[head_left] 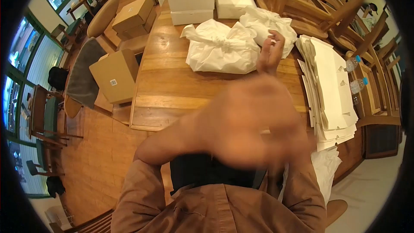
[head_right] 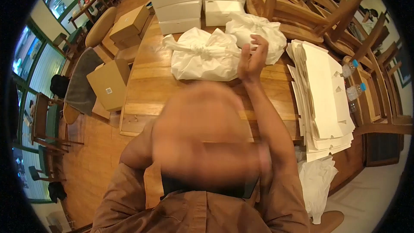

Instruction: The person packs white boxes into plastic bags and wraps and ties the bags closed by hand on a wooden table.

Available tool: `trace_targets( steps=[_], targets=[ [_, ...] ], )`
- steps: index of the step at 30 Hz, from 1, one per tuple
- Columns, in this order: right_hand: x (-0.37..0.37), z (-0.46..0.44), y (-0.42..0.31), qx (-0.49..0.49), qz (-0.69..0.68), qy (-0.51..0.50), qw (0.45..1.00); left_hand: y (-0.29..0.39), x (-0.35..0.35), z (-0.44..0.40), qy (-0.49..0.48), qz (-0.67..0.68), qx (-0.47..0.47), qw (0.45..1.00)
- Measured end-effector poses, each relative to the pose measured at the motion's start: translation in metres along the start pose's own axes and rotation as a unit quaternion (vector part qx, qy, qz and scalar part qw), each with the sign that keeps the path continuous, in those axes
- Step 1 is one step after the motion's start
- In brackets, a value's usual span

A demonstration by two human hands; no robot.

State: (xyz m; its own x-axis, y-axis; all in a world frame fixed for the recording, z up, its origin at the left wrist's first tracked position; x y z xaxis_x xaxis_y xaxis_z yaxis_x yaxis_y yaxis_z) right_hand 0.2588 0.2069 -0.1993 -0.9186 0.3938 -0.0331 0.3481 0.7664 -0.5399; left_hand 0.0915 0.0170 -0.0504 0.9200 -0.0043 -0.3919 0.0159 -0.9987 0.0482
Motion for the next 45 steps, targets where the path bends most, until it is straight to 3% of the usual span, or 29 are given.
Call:
trace_targets(
  steps=[4,5,6,7,9,13,17,19,21,25,27,28,30,31,33,35,36,37,40,42,43,45],
  targets=[
    [0.0,0.002,0.007,0.031,0.025,0.017,0.999,0.039,0.007,-0.03,0.02,0.113,0.013,0.993],
    [0.0,0.002,0.006,0.036,0.031,0.02,0.999,0.035,0.031,-0.035,0.175,0.031,0.098,0.979],
    [0.0,0.002,0.006,0.038,0.031,0.018,0.999,0.034,0.043,-0.036,0.322,-0.051,0.179,0.928],
    [0.001,0.001,0.005,0.039,0.029,0.017,0.999,0.043,0.042,-0.035,0.321,-0.053,0.178,0.929],
    [0.001,0.001,0.002,0.045,0.048,0.013,0.998,0.064,0.034,-0.033,0.327,0.083,-0.002,0.941],
    [0.001,-0.001,0.005,0.038,0.056,0.023,0.997,0.043,0.021,-0.016,0.35,0.097,0.05,0.93],
    [0.002,0.001,0.001,0.041,0.073,0.021,0.996,0.005,0.018,0.015,0.041,0.107,0.02,0.993],
    [0.001,-0.003,-0.001,0.039,0.074,0.025,0.996,-0.028,0.046,0.055,-0.099,-0.011,0.041,0.994],
    [-0.002,-0.008,-0.006,-0.002,0.105,0.034,0.994,-0.064,0.063,0.097,-0.139,-0.015,-0.056,0.989],
    [-0.015,-0.042,0.002,-0.082,0.177,0.026,0.98,-0.099,0.077,0.141,-0.117,-0.055,-0.094,0.987],
    [-0.01,-0.071,0.008,-0.011,0.192,0.013,0.981,-0.1,0.075,0.148,-0.304,-0.053,-0.198,0.93],
    [-0.003,-0.087,0.012,-0.01,0.189,0.009,0.982,-0.101,0.077,0.151,-0.303,-0.054,-0.202,0.93],
    [0.021,-0.122,0.026,0.081,0.239,-0.14,0.957,-0.103,0.083,0.152,-0.291,-0.053,-0.198,0.934],
    [0.035,-0.139,0.03,0.079,0.238,-0.142,0.958,-0.103,0.081,0.151,-0.29,-0.055,-0.2,0.934],
    [0.068,-0.161,0.046,0.11,0.423,-0.341,0.832,-0.103,0.078,0.149,-0.318,-0.047,-0.207,0.924],
    [0.099,-0.175,0.075,0.13,0.411,-0.405,0.806,-0.104,0.078,0.149,-0.307,-0.04,-0.213,0.927],
    [0.112,-0.18,0.09,0.154,0.4,-0.459,0.778,-0.104,0.077,0.146,-0.36,-0.036,-0.233,0.903],
    [0.122,-0.182,0.1,0.152,0.403,-0.463,0.775,-0.104,0.075,0.141,-0.412,-0.031,-0.25,0.876],
    [0.151,-0.186,0.148,0.193,0.355,-0.497,0.768,-0.104,0.068,0.138,-0.417,-0.021,-0.246,0.875],
    [0.169,-0.192,0.2,0.181,0.406,-0.408,0.797,-0.104,0.068,0.14,-0.411,-0.007,-0.246,0.878],
    [0.17,-0.191,0.186,0.181,0.41,-0.406,0.796,-0.104,0.07,0.144,-0.381,0.002,-0.246,0.891],
    [0.176,-0.187,0.14,0.191,0.359,-0.51,0.758,-0.105,0.075,0.151,-0.352,0.01,-0.239,0.905]
  ],
)
Point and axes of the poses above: each hand's wrist, its own z-axis away from the middle knuckle, its own x-axis out of the palm, y = z × x, the point moved 1 cm from there along -z, towards the middle knuckle, and after that the axes turned 4 degrees about -z, right-handed, at the moved point
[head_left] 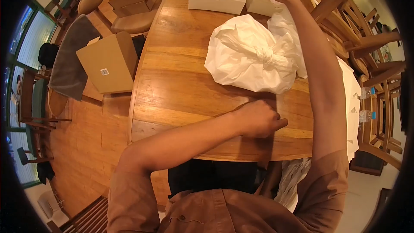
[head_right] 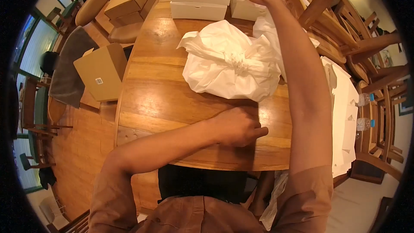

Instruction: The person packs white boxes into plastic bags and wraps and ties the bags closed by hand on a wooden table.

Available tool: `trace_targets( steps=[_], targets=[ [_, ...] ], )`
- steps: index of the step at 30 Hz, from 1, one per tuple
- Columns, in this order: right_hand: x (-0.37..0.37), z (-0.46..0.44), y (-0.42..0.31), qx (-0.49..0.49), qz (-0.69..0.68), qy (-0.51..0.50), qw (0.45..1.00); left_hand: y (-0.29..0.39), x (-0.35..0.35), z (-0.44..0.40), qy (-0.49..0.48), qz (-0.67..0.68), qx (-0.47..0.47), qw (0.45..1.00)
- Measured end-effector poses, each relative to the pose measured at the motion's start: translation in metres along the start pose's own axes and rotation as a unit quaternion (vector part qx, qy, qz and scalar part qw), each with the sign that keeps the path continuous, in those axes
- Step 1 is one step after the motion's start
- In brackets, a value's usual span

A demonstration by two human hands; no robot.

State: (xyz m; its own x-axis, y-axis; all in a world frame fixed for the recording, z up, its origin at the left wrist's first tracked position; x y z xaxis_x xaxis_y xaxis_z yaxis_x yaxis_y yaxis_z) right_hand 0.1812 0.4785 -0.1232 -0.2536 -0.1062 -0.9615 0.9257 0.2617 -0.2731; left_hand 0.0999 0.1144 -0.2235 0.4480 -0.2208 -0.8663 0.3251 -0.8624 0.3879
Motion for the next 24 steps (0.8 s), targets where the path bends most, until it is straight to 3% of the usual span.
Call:
trace_targets(
  steps=[2,4,6,8,9,10,12,16,20,24],
  targets=[
    [0.019,-0.023,0.011,0.001,-0.026,0.017,1.0,-0.001,0.005,0.0,0.044,-0.015,0.017,0.999],
    [0.029,-0.019,0.008,0.09,0.016,-0.008,0.996,0.001,0.006,-0.001,0.041,-0.009,0.014,0.999],
    [0.043,-0.044,0.026,0.038,0.002,-0.047,0.998,0.0,0.006,-0.001,0.039,-0.005,0.005,0.999],
    [0.036,-0.024,0.018,0.1,-0.019,-0.001,0.995,0.0,0.008,-0.002,0.024,-0.001,0.004,1.0],
    [0.035,-0.018,0.017,0.111,-0.092,0.01,0.989,0.0,0.008,-0.002,0.024,-0.001,0.002,1.0],
    [0.029,-0.006,0.01,0.111,-0.093,0.01,0.989,0.001,0.007,-0.002,0.022,-0.002,-0.003,1.0],
    [0.008,0.025,-0.009,0.078,-0.08,-0.102,0.989,0.001,0.006,-0.001,0.019,-0.003,-0.007,1.0],
    [-0.001,0.031,-0.003,0.104,-0.003,-0.009,0.995,0.001,0.003,-0.003,0.011,0.0,-0.002,1.0],
    [-0.038,0.051,0.01,0.048,-0.087,-0.07,0.993,0.004,-0.006,-0.002,-0.049,-0.032,-0.017,0.998],
    [-0.097,0.099,0.0,0.057,-0.186,-0.065,0.979,0.003,-0.005,-0.003,-0.01,-0.028,0.001,1.0]
  ],
)
Point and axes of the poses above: each hand's wrist, its own z-axis away from the middle knuckle, its own x-axis out of the palm, y = z × x, the point moved 1 cm from there along -z, towards the middle knuckle, and after that the axes turned 4 degrees about -z, right-handed, at the moved point
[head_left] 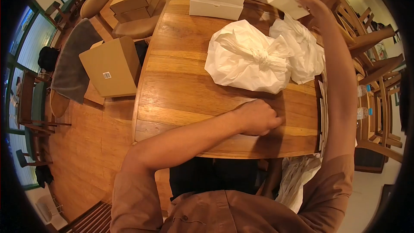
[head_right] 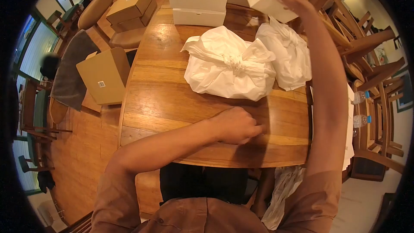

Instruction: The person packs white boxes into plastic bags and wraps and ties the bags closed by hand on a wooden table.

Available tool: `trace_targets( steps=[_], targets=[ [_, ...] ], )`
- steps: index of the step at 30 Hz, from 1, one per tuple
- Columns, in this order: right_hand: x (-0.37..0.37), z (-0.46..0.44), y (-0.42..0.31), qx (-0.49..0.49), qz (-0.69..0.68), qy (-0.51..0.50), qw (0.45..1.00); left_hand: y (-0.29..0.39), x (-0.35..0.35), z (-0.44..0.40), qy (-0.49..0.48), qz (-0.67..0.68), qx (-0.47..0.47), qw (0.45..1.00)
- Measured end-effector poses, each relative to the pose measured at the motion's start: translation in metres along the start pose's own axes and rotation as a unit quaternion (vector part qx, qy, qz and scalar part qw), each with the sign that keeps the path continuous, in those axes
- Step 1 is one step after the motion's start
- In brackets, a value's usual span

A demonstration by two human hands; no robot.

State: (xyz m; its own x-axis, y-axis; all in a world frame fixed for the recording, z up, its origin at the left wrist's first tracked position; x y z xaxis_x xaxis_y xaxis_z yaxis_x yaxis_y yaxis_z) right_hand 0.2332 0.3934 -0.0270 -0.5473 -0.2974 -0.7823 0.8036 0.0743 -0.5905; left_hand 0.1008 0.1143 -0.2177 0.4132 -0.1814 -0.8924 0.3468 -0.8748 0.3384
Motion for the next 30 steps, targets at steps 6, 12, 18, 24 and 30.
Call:
trace_targets(
  steps=[6,12,18,24,30],
  targets=[
    [-0.037,0.124,0.003,-0.168,-0.015,0.176,0.97,-0.006,0.005,0.0,0.147,0.026,0.032,0.988],
    [0.024,0.296,0.026,-0.155,0.192,0.212,0.946,-0.015,-0.001,-0.003,0.193,0.083,-0.086,0.974],
    [0.119,0.372,0.048,0.012,0.278,0.185,0.942,-0.018,-0.017,0.007,0.258,0.2,-0.07,0.943],
    [0.169,0.374,0.042,0.026,0.291,0.15,0.944,-0.021,-0.076,0.028,0.489,-0.046,-0.008,0.871],
    [0.19,0.358,0.011,-0.035,0.26,0.129,0.956,-0.068,-0.106,0.076,0.541,-0.194,-0.129,0.808]
  ],
)
Point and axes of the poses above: each hand's wrist, its own z-axis away from the middle knuckle, its own x-axis out of the palm, y = z × x, the point moved 1 cm from there along -z, towards the middle knuckle, and after that the axes turned 4 degrees about -z, right-handed, at the moved point
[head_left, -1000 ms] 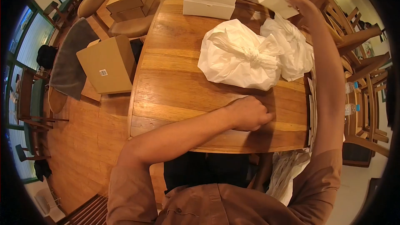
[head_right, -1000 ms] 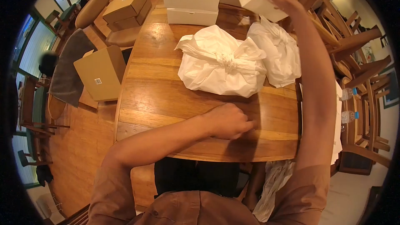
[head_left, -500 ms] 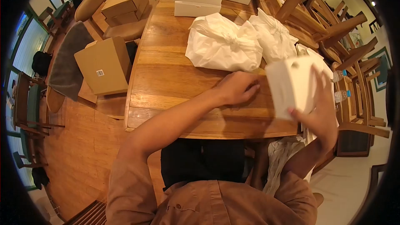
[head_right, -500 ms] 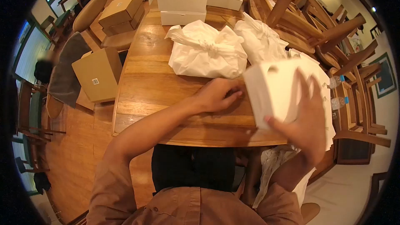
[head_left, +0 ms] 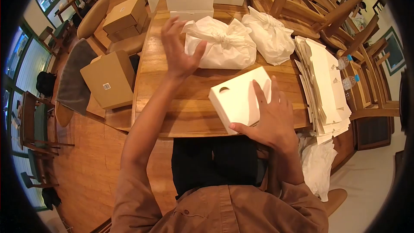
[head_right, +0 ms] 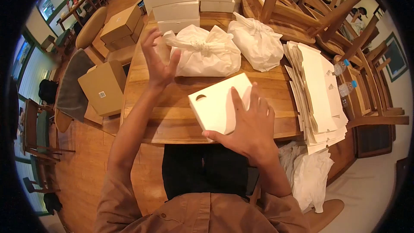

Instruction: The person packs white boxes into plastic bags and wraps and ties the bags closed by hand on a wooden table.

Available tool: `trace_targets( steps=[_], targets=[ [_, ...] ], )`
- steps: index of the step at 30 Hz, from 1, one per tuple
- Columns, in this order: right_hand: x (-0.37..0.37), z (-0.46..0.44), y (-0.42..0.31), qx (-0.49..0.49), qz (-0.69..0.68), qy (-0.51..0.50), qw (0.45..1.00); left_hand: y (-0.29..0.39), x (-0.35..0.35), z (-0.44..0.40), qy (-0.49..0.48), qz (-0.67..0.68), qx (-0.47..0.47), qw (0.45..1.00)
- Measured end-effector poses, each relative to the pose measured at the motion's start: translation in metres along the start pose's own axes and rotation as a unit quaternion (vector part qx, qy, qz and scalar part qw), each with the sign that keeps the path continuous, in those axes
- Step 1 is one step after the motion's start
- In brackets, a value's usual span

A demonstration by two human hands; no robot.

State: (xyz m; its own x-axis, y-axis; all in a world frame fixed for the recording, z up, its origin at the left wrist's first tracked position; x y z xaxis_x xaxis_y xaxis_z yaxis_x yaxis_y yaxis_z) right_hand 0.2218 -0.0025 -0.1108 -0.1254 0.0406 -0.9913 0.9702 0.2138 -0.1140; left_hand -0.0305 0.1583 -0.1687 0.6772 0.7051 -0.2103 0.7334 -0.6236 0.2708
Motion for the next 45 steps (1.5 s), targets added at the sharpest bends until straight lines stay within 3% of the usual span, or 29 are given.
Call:
trace_targets(
  steps=[2,4,6,7,9,15,19,21,25,28,30,34,37,41,43,45],
  targets=[
    [-0.005,-0.011,-0.001,-0.027,-0.011,-0.008,1.0,-0.021,-0.002,0.014,0.003,0.019,-0.011,1.0],
    [-0.013,-0.031,0.011,-0.047,0.004,0.051,0.998,-0.037,0.0,0.027,0.005,0.036,-0.028,0.999],
    [-0.022,-0.071,0.022,-0.1,-0.03,0.075,0.992,-0.047,0.007,0.029,-0.136,0.136,-0.137,0.972],
    [-0.026,-0.092,0.026,-0.149,-0.064,0.1,0.982,-0.044,0.009,0.032,-0.136,0.136,-0.136,0.972],
    [-0.017,-0.136,0.036,-0.197,-0.051,0.077,0.976,-0.035,0.018,0.036,-0.218,0.261,-0.259,0.904],
    [0.021,-0.213,0.029,-0.285,-0.069,-0.046,0.955,-0.033,0.018,0.032,-0.243,0.313,-0.314,0.863],
    [0.018,-0.212,0.022,-0.269,-0.064,-0.089,0.957,-0.037,0.018,0.03,-0.263,0.297,-0.309,0.865],
    [0.022,-0.207,0.024,-0.28,-0.031,-0.01,0.96,-0.036,0.017,0.029,-0.234,0.304,-0.348,0.856],
    [0.027,-0.207,0.031,-0.28,-0.08,0.019,0.956,-0.055,0.025,0.04,-0.236,0.275,-0.324,0.874],
    [0.033,-0.216,0.034,-0.295,-0.117,-0.016,0.948,-0.064,0.028,0.044,-0.224,0.249,-0.284,0.898],
    [0.032,-0.219,0.032,-0.267,-0.141,-0.069,0.951,-0.063,0.026,0.042,-0.256,0.283,-0.336,0.861],
    [0.019,-0.213,0.029,-0.244,-0.14,-0.072,0.957,-0.042,0.018,0.032,-0.207,0.334,-0.322,0.861],
    [0.0,-0.207,0.043,-0.235,-0.141,-0.042,0.961,-0.046,0.017,0.034,-0.195,0.328,-0.322,0.866],
    [-0.054,-0.168,0.081,-0.246,-0.193,0.114,0.943,-0.043,0.017,0.034,-0.226,0.279,-0.334,0.872],
    [-0.085,-0.137,0.081,-0.156,-0.32,0.075,0.931,-0.038,0.015,0.033,-0.235,0.28,-0.342,0.866],
    [-0.085,-0.135,0.112,-0.135,-0.337,0.105,0.926,-0.035,0.016,0.033,-0.291,0.234,-0.274,0.886]
  ],
)
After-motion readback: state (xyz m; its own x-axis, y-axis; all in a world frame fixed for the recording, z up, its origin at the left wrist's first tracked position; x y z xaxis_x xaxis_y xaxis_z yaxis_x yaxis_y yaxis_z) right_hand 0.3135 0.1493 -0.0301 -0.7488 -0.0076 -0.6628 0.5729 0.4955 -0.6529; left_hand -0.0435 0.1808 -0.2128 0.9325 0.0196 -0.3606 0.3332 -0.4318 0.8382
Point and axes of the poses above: each hand's wrist, its own z-axis away from the middle knuckle, its own x-axis out of the palm, y = z × x, the point moved 1 cm from there along -z, towards the middle knuckle, and after that the axes turned 4 degrees about -z, right-handed, at the moved point
